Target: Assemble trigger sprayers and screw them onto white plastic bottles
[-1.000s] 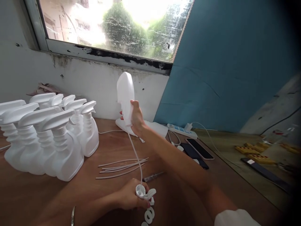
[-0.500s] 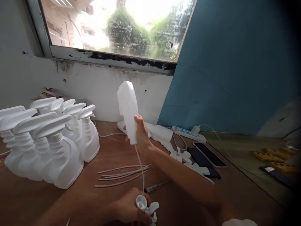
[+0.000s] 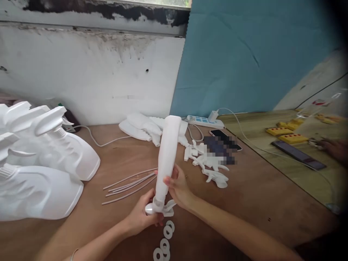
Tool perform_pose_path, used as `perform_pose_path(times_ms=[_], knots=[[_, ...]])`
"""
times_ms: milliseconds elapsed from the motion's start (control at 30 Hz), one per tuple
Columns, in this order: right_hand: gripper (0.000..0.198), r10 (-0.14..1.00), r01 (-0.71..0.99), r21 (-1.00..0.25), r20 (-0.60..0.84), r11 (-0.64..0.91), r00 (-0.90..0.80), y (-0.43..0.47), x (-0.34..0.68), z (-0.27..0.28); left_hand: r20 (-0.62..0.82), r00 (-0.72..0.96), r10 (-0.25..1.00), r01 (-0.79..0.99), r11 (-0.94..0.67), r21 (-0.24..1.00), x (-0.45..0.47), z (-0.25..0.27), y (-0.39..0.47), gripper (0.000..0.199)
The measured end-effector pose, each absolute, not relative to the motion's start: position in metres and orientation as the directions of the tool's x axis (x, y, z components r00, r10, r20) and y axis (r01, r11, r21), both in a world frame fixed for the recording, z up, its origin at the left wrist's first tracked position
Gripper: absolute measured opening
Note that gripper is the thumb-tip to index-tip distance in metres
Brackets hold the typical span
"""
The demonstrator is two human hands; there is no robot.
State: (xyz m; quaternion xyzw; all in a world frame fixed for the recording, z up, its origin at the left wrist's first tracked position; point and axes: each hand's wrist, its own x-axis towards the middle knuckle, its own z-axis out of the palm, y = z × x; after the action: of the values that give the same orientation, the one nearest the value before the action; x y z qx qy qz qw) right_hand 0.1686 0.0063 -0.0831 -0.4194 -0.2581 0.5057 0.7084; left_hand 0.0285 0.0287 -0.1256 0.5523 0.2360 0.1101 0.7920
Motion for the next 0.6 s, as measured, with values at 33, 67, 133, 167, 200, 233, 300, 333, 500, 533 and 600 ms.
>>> perform_pose_path(times_ms=[33,67,133,167,200,233,300,333,500,533,600], knots=[[0.051,0.932,-0.518,-0.846,-0.077,0.127,0.355,0.005,0.171,-0.086,-0.238,0.852,0.467,0.069,0.35,0.934,0.029,-0.126,0.028,0.037],[0.048,0.934,-0.535,-0.838,-0.095,0.112,0.344,0.005,0.174,-0.088,-0.23,0.838,0.495,0.059,0.338,0.939,0.03,-0.127,0.027,0.036],[0.04,0.946,-0.56,-0.827,-0.133,0.059,0.295,0.004,0.18,-0.093,-0.234,0.817,0.527,0.052,0.336,0.94,0.031,-0.13,0.027,0.035],[0.035,0.953,-0.567,-0.823,-0.152,0.023,0.26,0.004,0.183,-0.096,-0.239,0.807,0.539,0.051,0.341,0.939,0.032,-0.131,0.027,0.035],[0.032,0.959,-0.574,-0.819,-0.174,-0.014,0.225,0.003,0.186,-0.098,-0.245,0.794,0.556,0.047,0.346,0.937,0.032,-0.132,0.027,0.035],[0.031,0.962,-0.583,-0.811,-0.195,-0.05,0.189,0.003,0.189,-0.101,-0.25,0.776,0.579,0.039,0.352,0.935,0.033,-0.133,0.027,0.035],[0.035,0.966,-0.605,-0.788,-0.231,-0.116,0.115,0.004,0.192,-0.107,-0.257,0.725,0.639,0.004,0.37,0.929,0.036,-0.135,0.028,0.036],[0.038,0.968,-0.614,-0.777,-0.238,-0.137,0.085,0.005,0.193,-0.11,-0.26,0.696,0.669,-0.025,0.384,0.923,0.037,-0.136,0.029,0.036],[0.043,0.994,-0.583,-0.805,-0.101,-0.105,-0.04,0.017,0.187,-0.124,-0.342,0.59,0.731,-0.201,0.543,0.815,0.039,-0.134,0.038,0.034],[0.043,0.995,-0.568,-0.817,-0.064,-0.094,-0.073,0.019,0.185,-0.127,-0.362,0.578,0.731,-0.229,0.571,0.789,0.039,-0.133,0.041,0.033],[0.04,0.992,-0.526,-0.847,-0.018,-0.079,-0.121,0.019,0.182,-0.132,-0.388,0.56,0.732,-0.27,0.605,0.749,0.037,-0.132,0.046,0.032]])
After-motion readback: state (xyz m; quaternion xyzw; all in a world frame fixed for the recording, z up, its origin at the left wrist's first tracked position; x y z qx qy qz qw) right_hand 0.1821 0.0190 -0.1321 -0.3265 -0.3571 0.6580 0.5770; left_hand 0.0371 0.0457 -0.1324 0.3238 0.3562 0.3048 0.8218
